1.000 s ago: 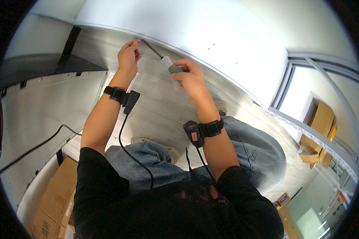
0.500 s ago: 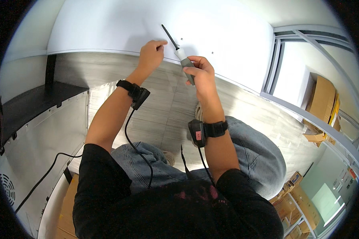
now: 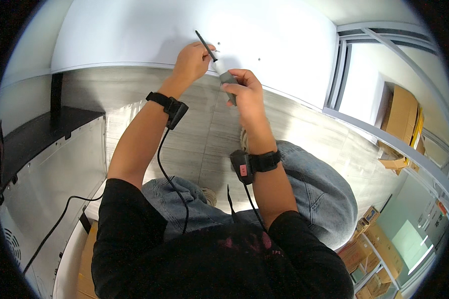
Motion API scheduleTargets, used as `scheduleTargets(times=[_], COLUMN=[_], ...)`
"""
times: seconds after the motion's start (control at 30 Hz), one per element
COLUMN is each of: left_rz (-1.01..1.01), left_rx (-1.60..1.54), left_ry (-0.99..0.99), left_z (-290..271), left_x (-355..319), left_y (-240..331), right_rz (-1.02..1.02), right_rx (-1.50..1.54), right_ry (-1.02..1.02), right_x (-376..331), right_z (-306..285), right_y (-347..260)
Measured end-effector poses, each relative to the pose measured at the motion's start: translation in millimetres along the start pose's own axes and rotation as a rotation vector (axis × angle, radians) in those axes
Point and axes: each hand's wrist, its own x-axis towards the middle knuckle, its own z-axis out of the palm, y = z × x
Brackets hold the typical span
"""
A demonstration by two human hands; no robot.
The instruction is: The person is sitting on the floor and using a screwdriver to tighten screws on the back panel of a computer tower. They repeatedly pick up screws and secure them into place.
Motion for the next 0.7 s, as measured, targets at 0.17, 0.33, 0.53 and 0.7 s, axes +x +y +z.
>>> scheduleTargets(times=[0.17,0.33,0.53,0.7], left_rz=[-0.270,-0.737,-0.869,-0.855], left_rx=[-0.268,-1.008,-1.195,-1.185], left_ry=[-0.014,0.063,0.212,0.300], left_z=[-40,-118,-209,-249], left_x=[-28,-89,-193,-235], left_y=[-10,-63,-83,-67], right_rz=[-0.075,-0.022,0.059,0.021], right_rx=[-0.036,-0.112,-0.223,-0.431], right_ry=[-0.050,-0.215,-0.498,-0.612], right_x=[-4,-10,-35,-64], right_z=[22,73,142,171], right_y=[-7,12,59,53])
